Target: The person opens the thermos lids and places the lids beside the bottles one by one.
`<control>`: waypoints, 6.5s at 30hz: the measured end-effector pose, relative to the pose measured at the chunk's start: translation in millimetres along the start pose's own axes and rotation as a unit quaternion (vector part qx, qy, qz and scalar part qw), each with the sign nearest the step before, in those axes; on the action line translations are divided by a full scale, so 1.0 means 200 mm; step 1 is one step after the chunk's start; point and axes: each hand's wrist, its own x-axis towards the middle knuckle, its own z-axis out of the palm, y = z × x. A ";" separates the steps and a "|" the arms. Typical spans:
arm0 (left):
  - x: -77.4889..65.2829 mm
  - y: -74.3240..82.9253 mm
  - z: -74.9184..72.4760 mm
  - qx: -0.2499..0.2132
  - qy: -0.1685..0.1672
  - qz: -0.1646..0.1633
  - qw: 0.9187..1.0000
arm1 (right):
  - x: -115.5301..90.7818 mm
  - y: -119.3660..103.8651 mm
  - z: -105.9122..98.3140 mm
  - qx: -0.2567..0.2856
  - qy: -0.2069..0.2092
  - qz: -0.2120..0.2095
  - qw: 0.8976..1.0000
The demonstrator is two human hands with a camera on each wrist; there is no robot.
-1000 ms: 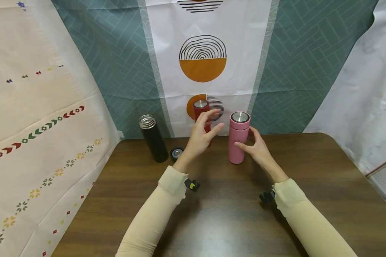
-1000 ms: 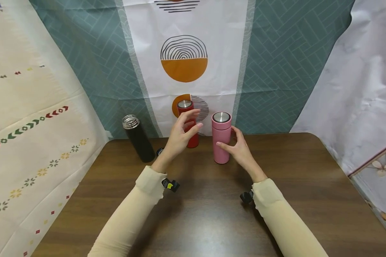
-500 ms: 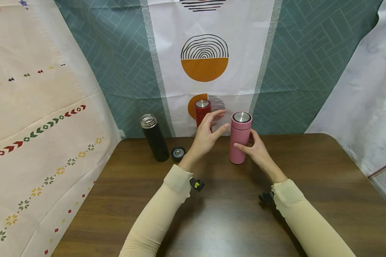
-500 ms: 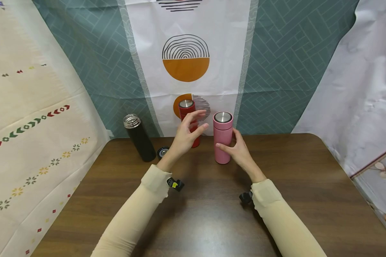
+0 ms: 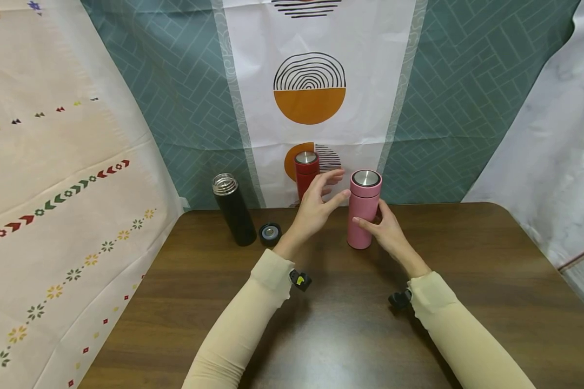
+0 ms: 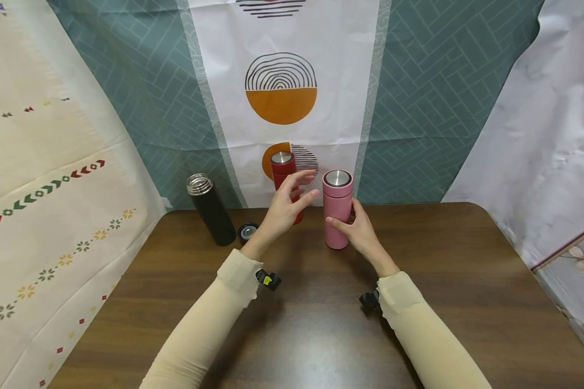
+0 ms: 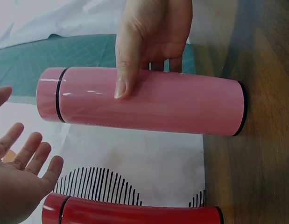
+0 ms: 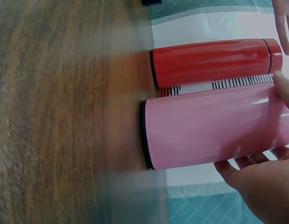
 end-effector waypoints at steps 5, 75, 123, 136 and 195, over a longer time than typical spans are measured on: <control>0.00 -0.01 0.01 0.010 -0.003 -0.008 1.000 | 0.00 0.00 0.01 0.003 0.007 0.000 1.000; -0.17 0.17 -0.23 -0.079 -0.064 0.026 0.995 | -0.25 -0.29 0.18 0.014 -0.063 -0.081 0.995; -0.26 0.21 -0.12 -0.129 -0.024 -0.002 0.991 | -0.29 -0.26 0.17 0.014 -0.106 -0.115 0.988; -0.25 0.23 -0.24 -0.162 -0.161 -0.023 0.973 | -0.30 -0.30 0.13 0.054 -0.196 -0.103 0.974; -0.28 0.27 -0.19 -0.132 -0.108 -0.016 0.985 | -0.33 -0.35 0.12 0.051 -0.154 -0.109 0.981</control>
